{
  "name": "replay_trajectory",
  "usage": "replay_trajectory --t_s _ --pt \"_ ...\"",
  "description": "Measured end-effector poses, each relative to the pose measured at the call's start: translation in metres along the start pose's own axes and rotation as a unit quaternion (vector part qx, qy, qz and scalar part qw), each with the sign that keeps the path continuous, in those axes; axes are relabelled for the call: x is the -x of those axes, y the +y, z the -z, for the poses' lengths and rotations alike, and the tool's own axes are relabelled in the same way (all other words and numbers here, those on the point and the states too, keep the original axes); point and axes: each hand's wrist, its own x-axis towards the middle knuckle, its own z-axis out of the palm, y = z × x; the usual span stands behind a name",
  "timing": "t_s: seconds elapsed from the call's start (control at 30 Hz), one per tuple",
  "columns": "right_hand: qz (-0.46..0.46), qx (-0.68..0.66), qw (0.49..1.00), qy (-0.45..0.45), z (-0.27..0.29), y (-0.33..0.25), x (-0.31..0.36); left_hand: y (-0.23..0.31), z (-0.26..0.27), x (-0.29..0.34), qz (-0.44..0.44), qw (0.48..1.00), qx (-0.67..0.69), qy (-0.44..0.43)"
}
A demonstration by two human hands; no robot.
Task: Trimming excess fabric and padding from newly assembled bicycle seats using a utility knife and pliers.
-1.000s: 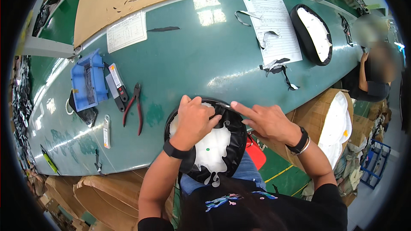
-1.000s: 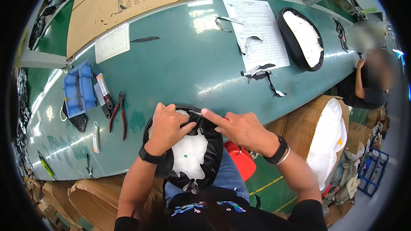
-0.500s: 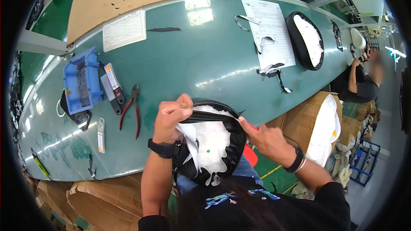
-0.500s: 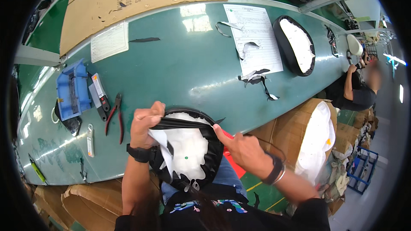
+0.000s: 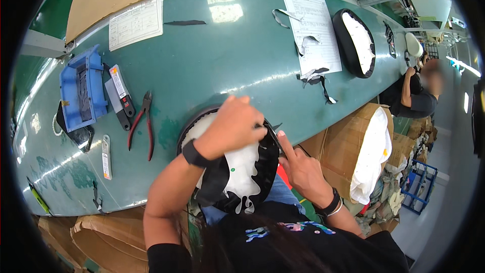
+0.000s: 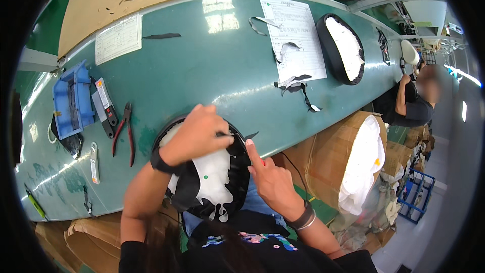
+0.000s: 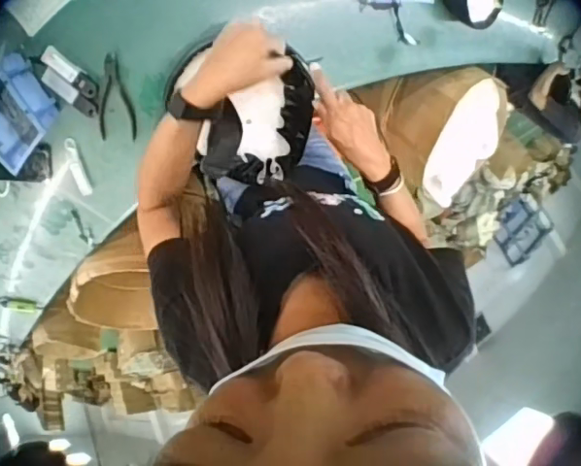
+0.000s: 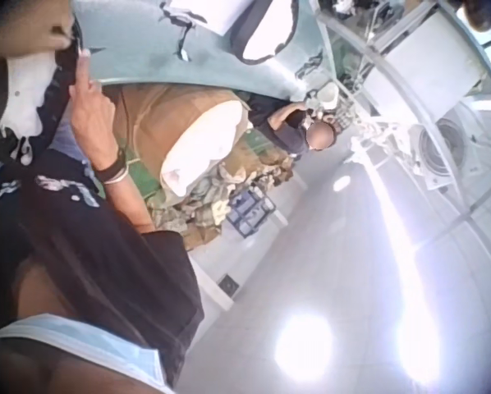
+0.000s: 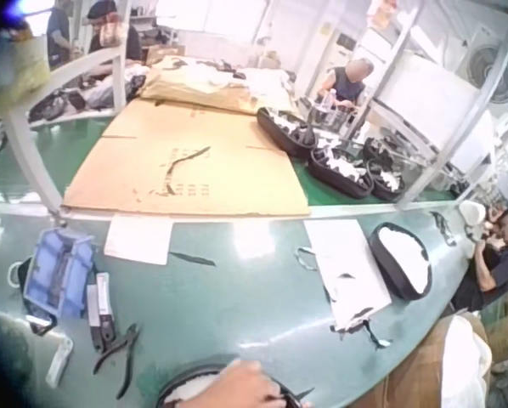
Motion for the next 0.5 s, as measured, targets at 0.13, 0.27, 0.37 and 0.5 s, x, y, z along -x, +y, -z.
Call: replay_trajectory --t_s 0.13,0.27,0.37,0.5 --pt "-0.005 -0.031 0.999 0.037 -0.015 -0.008 0.028 -0.017 0.017 0.000 0.085 0.961 0.262 0.005" --pt "-0.040 -0.010 0.999 0.024 -0.029 -0.016 0.044 -0.024 0.040 0.005 0.150 0.881 0.448 -0.007" --pt "-0.053 -0.021 0.998 0.026 -0.041 -0.019 0.060 -0.048 0.038 0.024 0.143 0.764 0.614 0.136" --pt "-0.083 -0.060 0.993 -0.062 -0.050 -0.014 0.092 -0.073 0.043 0.044 0.050 0.660 0.671 0.334"
